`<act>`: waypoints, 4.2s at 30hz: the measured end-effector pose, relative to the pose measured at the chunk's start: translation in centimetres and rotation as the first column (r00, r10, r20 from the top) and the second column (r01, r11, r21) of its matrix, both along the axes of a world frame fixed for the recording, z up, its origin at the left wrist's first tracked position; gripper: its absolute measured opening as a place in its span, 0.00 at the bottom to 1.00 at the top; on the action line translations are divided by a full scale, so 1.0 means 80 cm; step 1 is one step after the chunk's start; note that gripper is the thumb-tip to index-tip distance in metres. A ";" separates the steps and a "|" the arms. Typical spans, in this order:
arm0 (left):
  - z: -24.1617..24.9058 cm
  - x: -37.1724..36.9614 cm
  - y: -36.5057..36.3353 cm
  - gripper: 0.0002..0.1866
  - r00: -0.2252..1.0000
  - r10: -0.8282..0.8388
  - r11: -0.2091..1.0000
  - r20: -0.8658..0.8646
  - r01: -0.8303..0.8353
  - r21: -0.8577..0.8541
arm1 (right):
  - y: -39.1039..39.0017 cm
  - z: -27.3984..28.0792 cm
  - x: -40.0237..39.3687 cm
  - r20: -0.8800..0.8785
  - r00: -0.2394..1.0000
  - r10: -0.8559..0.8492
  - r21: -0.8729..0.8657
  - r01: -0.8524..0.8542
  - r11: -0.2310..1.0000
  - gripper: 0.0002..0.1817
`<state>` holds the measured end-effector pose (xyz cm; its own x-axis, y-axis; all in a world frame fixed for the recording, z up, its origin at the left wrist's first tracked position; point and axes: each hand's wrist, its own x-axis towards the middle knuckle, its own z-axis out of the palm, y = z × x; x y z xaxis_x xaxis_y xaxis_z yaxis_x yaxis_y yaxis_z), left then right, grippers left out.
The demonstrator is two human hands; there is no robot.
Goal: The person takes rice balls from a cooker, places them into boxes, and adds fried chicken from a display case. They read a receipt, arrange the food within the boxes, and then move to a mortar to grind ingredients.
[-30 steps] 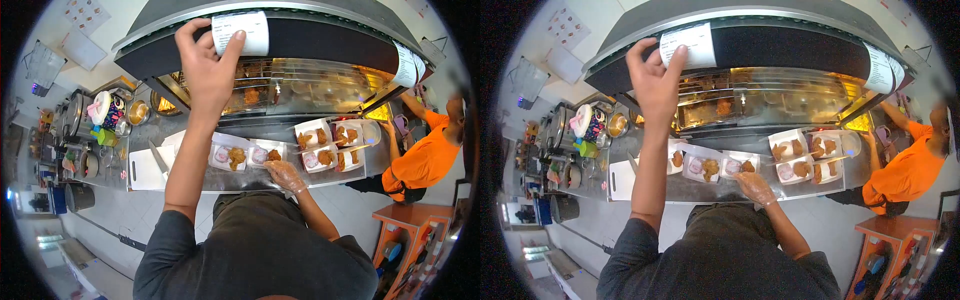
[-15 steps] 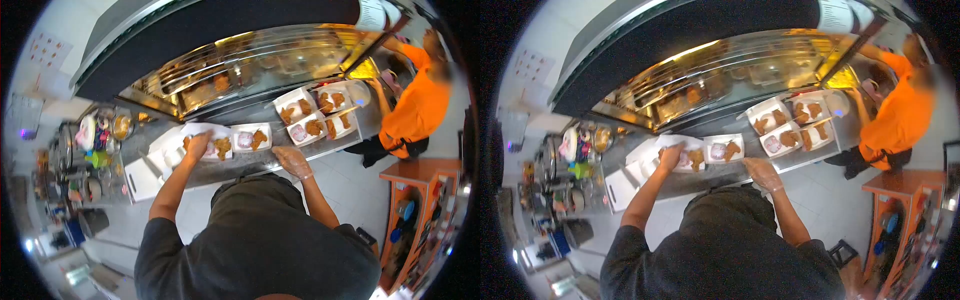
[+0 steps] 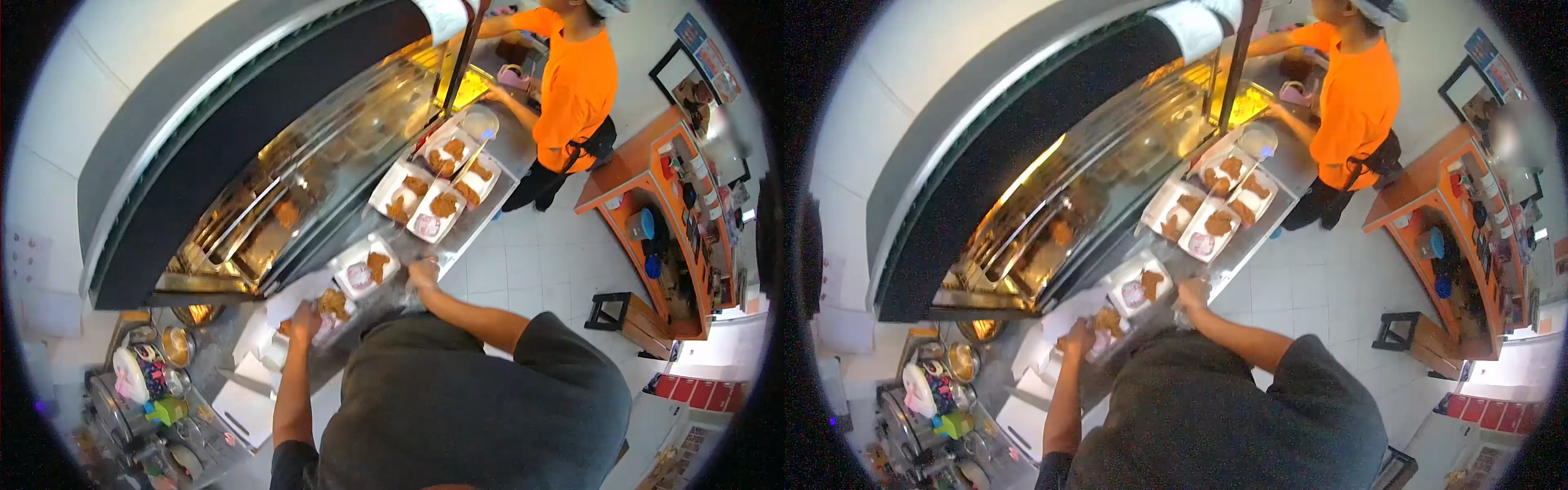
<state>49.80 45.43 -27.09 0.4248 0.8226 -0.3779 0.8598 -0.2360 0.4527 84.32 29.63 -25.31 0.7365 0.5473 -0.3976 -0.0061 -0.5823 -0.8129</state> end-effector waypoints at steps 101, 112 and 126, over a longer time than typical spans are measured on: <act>0.642 0.408 0.016 0.38 0.990 0.137 0.197 0.041 -0.068 0.978 | -0.001 0.243 0.368 0.326 0.438 0.838 0.500 -0.832 0.241 0.19; 0.633 0.653 0.059 0.36 0.959 -0.282 0.169 -0.020 0.070 0.983 | -0.050 0.266 0.380 0.256 0.533 0.807 0.521 -0.779 0.349 0.18; 0.625 0.409 0.032 0.31 0.997 0.070 0.136 0.028 -0.037 0.990 | -0.022 0.245 0.352 0.259 0.407 0.876 0.301 -0.896 0.328 0.18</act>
<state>82.53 47.98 22.88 0.3680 0.5148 0.7743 0.8959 -0.4192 -0.1471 112.50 27.87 -5.73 -0.2610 0.9653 -0.0094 0.3739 0.0921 -0.9229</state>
